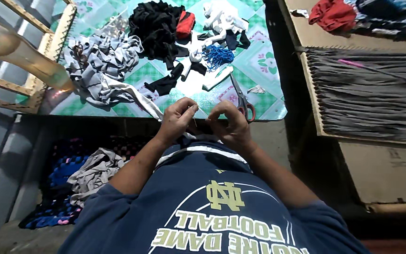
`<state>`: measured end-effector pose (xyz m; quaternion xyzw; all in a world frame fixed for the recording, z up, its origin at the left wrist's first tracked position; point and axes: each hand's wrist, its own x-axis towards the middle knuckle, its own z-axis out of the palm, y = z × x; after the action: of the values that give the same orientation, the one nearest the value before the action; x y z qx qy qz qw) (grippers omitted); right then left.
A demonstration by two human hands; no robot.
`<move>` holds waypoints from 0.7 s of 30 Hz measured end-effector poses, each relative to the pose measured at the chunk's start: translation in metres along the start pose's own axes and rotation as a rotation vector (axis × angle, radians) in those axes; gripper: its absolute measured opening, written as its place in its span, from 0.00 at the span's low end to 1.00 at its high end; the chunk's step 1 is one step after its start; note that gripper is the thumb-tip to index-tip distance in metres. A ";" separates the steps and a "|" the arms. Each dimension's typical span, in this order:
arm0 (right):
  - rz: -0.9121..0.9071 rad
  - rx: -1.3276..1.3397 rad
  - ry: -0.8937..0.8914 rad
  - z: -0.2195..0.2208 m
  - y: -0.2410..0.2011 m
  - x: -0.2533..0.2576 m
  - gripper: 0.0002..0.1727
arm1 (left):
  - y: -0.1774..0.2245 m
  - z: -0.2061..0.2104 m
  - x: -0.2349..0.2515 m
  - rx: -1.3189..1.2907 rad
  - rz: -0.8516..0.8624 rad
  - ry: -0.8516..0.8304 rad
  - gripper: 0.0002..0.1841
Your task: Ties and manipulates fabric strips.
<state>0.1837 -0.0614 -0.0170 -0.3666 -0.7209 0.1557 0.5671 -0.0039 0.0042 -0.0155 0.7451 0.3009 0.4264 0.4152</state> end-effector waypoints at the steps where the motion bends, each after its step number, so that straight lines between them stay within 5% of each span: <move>1: 0.001 0.006 0.001 -0.002 -0.001 -0.001 0.05 | 0.000 -0.001 0.001 -0.009 -0.014 0.012 0.08; 9: 0.082 0.121 0.002 -0.017 -0.015 -0.006 0.10 | -0.002 -0.005 0.004 -0.081 -0.024 0.059 0.07; 12: 0.214 0.170 0.021 -0.019 -0.001 -0.007 0.19 | 0.001 -0.007 0.004 -0.178 -0.038 -0.013 0.07; 16: 0.470 0.396 -0.169 -0.005 0.011 -0.002 0.36 | 0.009 0.001 0.003 -0.252 -0.060 -0.161 0.07; 21: 0.609 0.578 -0.166 0.003 0.005 -0.004 0.08 | 0.010 -0.007 0.003 -0.212 -0.071 -0.104 0.07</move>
<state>0.1827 -0.0599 -0.0237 -0.3748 -0.5497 0.5406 0.5149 -0.0078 0.0038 -0.0034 0.7070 0.2585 0.4016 0.5216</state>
